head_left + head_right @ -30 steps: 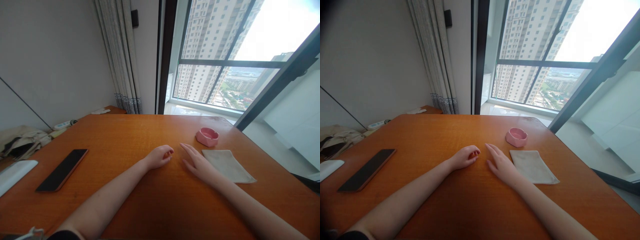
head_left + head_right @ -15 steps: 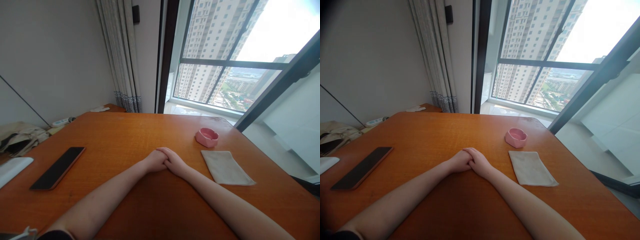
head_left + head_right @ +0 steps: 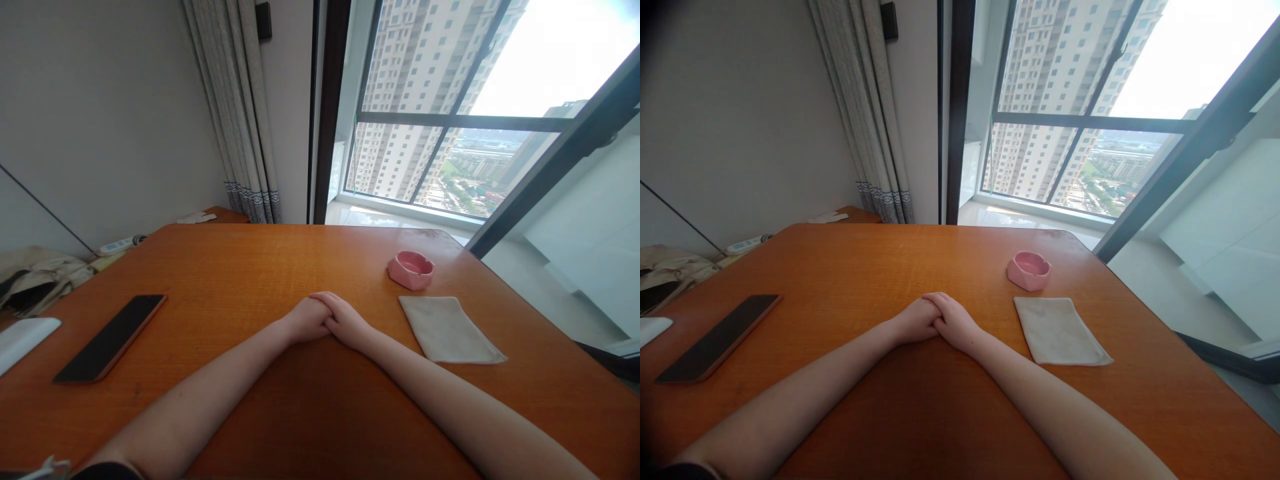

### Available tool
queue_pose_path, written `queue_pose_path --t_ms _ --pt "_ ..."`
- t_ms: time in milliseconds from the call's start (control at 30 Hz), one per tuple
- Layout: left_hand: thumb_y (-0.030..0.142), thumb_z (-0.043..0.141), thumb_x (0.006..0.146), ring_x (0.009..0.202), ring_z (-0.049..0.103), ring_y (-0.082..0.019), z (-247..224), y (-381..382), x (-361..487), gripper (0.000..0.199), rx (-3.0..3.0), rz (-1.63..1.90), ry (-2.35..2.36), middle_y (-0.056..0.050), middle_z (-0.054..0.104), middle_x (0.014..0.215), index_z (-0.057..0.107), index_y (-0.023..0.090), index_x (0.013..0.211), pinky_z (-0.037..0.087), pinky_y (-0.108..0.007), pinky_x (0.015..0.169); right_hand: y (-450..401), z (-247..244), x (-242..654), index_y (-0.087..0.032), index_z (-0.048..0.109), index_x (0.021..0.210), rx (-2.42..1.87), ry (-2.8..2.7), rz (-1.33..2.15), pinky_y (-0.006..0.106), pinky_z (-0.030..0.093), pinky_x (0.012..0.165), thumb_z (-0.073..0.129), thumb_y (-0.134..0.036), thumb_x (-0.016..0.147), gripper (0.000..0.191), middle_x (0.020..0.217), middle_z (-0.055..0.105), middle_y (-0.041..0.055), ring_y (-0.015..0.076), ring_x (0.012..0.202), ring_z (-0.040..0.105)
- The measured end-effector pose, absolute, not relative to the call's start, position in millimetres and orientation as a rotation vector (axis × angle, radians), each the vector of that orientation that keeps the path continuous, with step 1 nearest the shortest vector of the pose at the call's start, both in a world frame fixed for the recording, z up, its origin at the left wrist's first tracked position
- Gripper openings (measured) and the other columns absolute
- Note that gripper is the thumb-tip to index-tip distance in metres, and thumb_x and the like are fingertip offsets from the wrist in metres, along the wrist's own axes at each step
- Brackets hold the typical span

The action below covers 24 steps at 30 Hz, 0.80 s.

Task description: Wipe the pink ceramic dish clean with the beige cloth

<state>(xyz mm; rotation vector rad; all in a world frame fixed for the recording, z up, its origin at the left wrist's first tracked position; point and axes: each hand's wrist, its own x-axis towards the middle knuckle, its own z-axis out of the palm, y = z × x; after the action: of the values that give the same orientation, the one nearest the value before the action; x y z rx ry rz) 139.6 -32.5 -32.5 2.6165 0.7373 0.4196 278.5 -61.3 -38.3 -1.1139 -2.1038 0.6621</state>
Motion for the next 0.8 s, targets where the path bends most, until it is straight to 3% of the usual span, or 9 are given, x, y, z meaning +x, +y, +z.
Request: queue_pose_path --t_ms 267,800 --pt "0.013 0.05 0.068 0.101 0.061 -0.027 -30.6 -34.4 138.3 0.034 2.676 0.388 0.647 -0.012 0.068 0.105 0.066 0.013 0.098 0.048 -0.036 0.088 -62.7 -37.8 277.1 -0.021 0.056 0.116 -1.111 -2.068 0.677 0.04 0.042 0.099 0.043 -0.004 0.057 0.062 0.115 0.061 0.0076 0.0221 0.109 0.055" --pt "0.016 0.051 0.068 0.094 0.063 -0.026 -33.4 -34.5 139.9 0.031 2.666 0.391 0.708 -0.011 0.069 0.101 0.068 0.013 0.093 0.05 -0.033 0.08 -64.0 -38.9 277.7 -0.017 0.054 0.117 -1.102 -2.094 0.66 0.038 0.041 0.1 0.042 -0.004 0.06 0.06 0.116 0.059 0.0104 0.0208 0.11 0.054"
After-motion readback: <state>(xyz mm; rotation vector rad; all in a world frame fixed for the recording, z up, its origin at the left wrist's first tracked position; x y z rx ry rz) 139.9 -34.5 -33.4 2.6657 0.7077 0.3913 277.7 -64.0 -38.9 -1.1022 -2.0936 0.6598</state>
